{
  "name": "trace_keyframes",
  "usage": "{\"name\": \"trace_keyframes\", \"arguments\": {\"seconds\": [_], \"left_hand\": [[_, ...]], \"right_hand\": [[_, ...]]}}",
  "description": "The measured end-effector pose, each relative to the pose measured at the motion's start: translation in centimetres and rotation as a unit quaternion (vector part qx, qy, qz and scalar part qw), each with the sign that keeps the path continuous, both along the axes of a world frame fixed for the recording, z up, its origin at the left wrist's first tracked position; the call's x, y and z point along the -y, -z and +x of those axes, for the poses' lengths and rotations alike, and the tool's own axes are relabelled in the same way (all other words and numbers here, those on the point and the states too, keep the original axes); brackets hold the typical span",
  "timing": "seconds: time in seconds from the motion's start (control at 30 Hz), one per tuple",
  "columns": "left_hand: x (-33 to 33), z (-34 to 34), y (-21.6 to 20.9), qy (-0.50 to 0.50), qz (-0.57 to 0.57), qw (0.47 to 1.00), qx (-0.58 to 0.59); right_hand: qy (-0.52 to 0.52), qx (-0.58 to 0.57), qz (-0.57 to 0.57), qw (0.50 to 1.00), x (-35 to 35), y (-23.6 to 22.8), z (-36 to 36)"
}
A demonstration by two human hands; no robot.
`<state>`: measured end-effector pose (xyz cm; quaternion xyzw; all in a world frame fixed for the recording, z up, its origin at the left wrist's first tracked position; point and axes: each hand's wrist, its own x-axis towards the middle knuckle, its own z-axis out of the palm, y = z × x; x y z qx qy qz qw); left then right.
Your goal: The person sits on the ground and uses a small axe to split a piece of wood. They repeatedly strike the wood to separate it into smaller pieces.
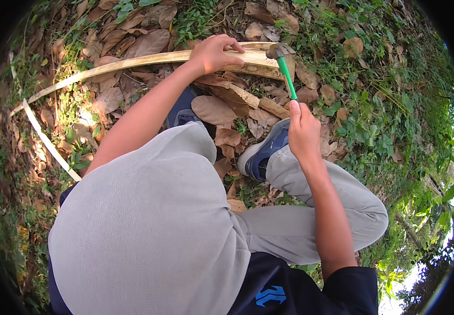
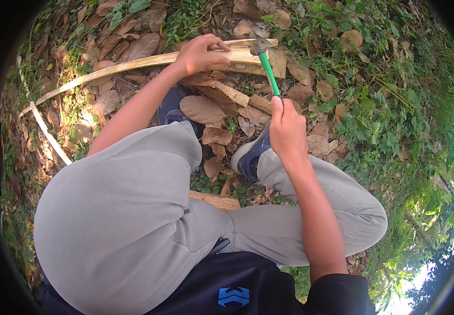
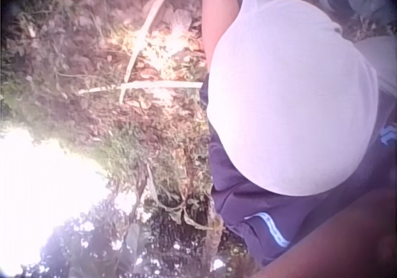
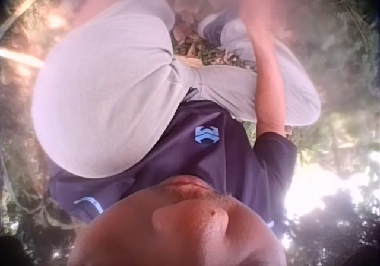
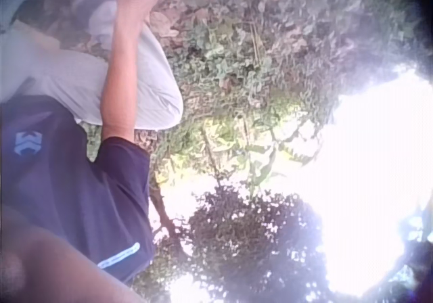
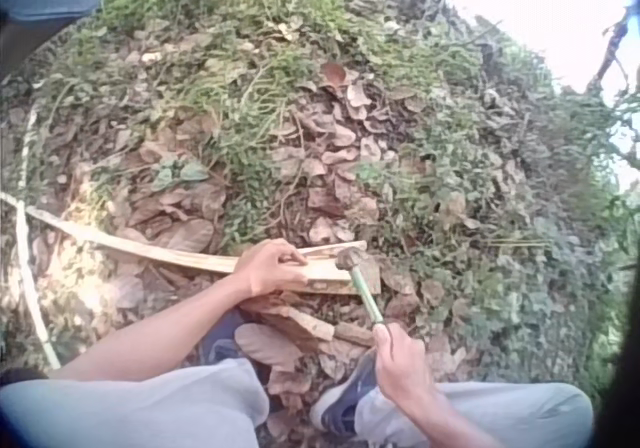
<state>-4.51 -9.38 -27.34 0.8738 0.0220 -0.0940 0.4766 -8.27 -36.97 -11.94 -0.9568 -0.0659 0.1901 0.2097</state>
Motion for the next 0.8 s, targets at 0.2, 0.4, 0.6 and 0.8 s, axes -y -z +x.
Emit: {"name": "trace_keyframes", "arguments": {"seconds": [0.2,0.4,0.6,0.8], "left_hand": [[0.0,-0.2,0.3,-0.009,-0.002,1.000,0.010],[0.1,0.2,-0.4,0.003,0.015,1.000,-0.015],[0.0,-0.3,0.4,-0.013,-0.002,1.000,0.009],[0.1,0.2,-0.5,0.004,0.013,0.999,-0.031]], "right_hand": [[0.033,0.014,0.098,0.995,-1.9,-2.9,0.3],[0.022,-0.001,0.003,1.000,-0.4,-0.5,-0.1],[0.035,0.068,0.142,0.987,-2.0,-3.2,0.5],[0.013,-0.006,-0.001,1.000,-0.2,1.0,-0.5]]}}
